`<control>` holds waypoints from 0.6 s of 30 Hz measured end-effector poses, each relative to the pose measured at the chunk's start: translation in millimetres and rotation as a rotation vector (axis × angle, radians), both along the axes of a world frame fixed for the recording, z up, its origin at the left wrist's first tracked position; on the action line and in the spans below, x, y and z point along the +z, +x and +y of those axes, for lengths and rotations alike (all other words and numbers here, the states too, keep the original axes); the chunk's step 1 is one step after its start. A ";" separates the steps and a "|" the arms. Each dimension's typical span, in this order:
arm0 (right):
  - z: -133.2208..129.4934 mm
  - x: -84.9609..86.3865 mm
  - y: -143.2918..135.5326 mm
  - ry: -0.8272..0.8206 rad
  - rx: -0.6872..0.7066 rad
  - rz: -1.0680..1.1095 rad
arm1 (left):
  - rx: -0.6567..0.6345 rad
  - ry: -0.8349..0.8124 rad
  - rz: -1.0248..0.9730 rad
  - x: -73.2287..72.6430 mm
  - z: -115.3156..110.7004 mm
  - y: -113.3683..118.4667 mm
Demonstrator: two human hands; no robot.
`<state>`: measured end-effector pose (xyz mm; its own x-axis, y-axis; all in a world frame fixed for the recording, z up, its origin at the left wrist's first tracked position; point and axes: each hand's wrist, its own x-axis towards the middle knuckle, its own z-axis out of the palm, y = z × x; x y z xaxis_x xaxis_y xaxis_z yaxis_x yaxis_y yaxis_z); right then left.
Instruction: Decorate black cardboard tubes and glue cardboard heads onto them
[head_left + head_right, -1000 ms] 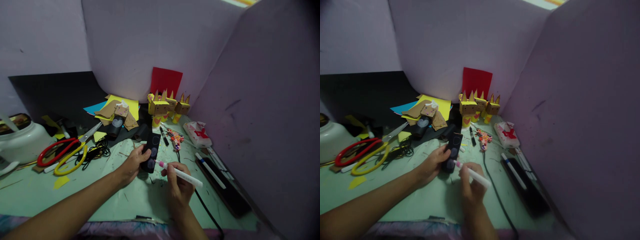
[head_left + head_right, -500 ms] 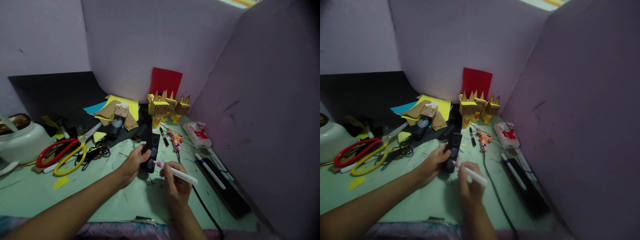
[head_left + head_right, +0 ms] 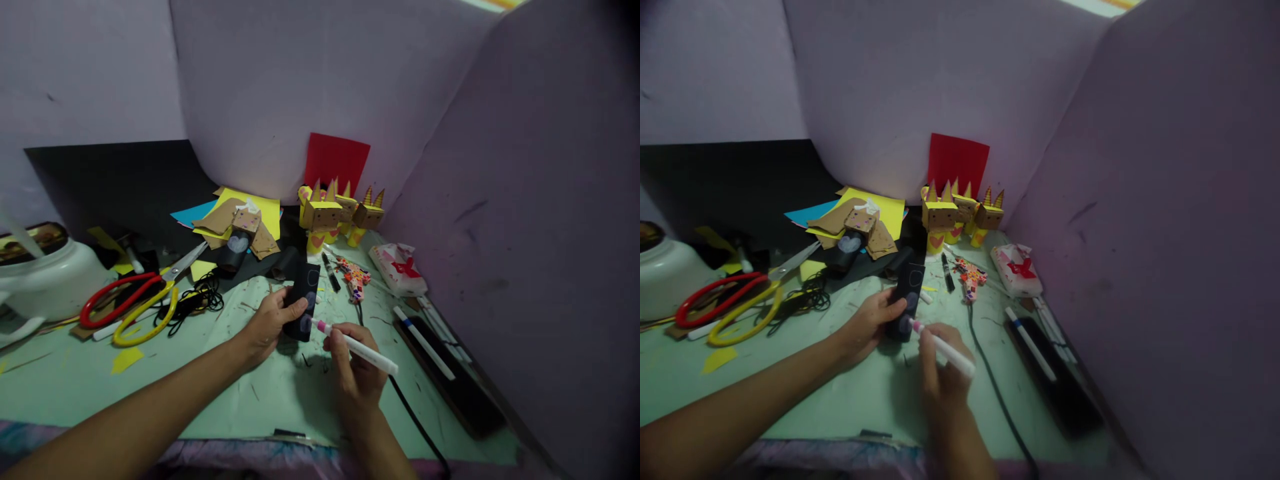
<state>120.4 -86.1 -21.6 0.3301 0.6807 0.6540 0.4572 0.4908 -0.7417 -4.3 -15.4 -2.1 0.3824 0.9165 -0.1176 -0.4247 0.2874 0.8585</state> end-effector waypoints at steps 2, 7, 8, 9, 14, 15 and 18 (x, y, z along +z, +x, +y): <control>0.0 0.8 -0.9 0.000 0.042 -0.035 | -0.002 0.001 -0.006 0.2 0.0 0.0; -6.3 -0.4 -3.0 -0.041 0.023 0.124 | 0.000 -0.006 -0.028 2.6 -1.2 0.0; -6.4 0.4 -2.3 -0.042 -0.013 0.193 | -0.005 -0.011 -0.027 2.7 -1.3 -0.3; -4.9 2.3 -0.9 -0.046 -0.047 0.270 | -0.012 -0.018 -0.028 2.5 -1.4 -0.7; 27.9 30.2 11.5 -0.087 -0.024 0.792 | -0.031 -0.100 -0.032 1.7 -0.1 -2.9; 37.1 37.0 13.4 -0.072 0.016 0.911 | -0.021 -0.119 -0.029 2.0 0.2 -3.0; 58.6 50.2 14.8 -0.064 0.155 1.096 | -0.005 -0.121 -0.035 3.2 0.8 -2.3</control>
<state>135.1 -27.5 28.5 0.6172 0.7865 0.0216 -0.5253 0.4324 -0.7329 -6.6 -14.7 1.2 0.3924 0.8946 -0.2137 -0.4519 0.3899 0.8024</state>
